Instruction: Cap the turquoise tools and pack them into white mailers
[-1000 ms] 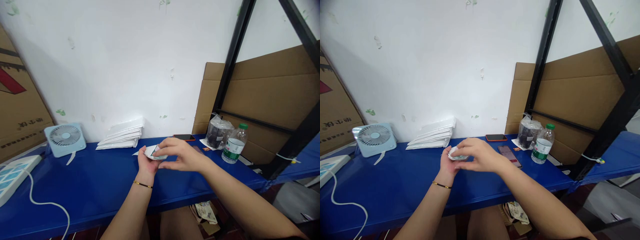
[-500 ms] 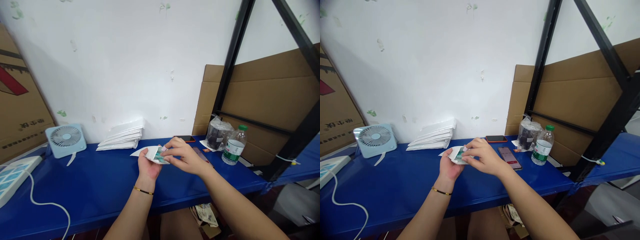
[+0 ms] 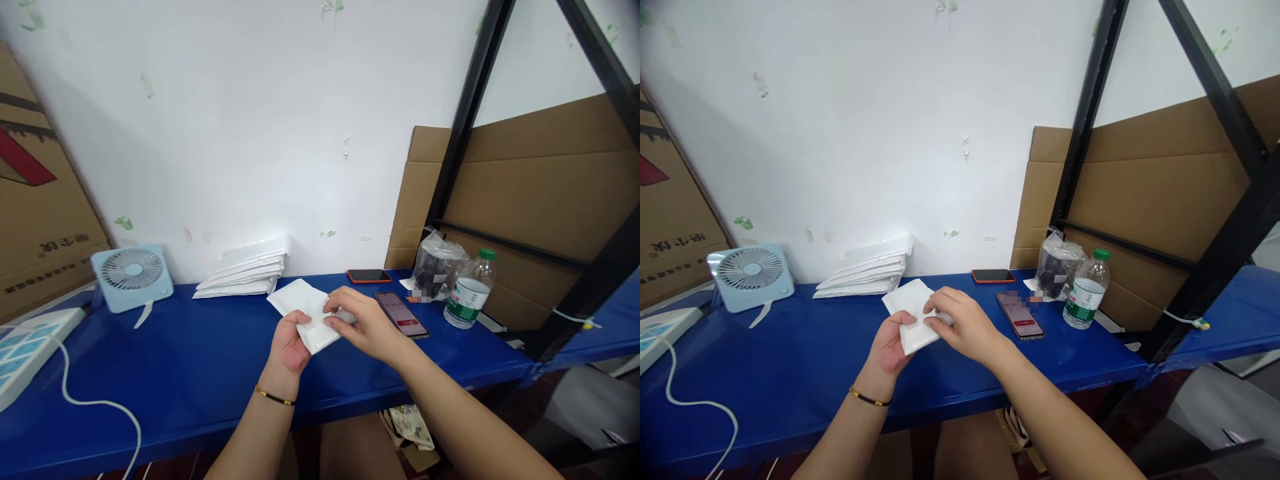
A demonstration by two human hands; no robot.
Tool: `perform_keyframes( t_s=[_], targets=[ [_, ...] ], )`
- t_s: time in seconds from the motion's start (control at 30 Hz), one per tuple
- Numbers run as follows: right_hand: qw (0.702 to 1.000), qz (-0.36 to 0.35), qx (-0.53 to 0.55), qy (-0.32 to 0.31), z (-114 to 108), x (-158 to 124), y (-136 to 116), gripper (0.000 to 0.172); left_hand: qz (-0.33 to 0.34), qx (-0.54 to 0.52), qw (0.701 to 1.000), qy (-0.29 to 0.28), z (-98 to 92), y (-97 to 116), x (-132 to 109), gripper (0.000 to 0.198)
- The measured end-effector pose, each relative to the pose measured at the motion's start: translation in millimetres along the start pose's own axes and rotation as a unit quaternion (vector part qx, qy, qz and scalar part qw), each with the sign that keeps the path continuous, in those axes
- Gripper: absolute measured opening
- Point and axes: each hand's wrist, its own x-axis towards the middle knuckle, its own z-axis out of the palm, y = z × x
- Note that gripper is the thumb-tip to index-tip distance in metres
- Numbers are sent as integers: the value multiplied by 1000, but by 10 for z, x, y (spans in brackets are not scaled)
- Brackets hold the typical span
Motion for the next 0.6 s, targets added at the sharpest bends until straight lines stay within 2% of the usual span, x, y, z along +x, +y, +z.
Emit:
perform_keyframes(
  t_s=[0.07,0.17,0.23,0.3,0.37,0.43,0.53,0.6],
  targets=[
    [996,-44,-67,24,74,-38,55,12,-24,-10,1000,14,22,17,-18,71],
    [986,-110,-128,-13,130,-123,86,24,-49,-23,997,47,-2,68,-11,65],
    [982,-116,-137,-53,146,-185,99,29,-31,-23,997,69,-51,81,12,57],
    [987,-82,-125,-65,157,-245,157,28,-7,-6,997,79,-118,62,45,43],
    [995,8,-91,-36,159,-300,303,27,0,29,996,88,-195,31,91,27],
    [988,151,-35,24,160,-350,557,24,-7,60,993,102,-277,30,159,26],
    [924,358,107,80,220,-400,1083,27,-16,90,987,134,-406,146,315,29],
    [855,465,201,110,328,-391,1441,32,-22,111,981,158,-496,297,442,28]
  ],
)
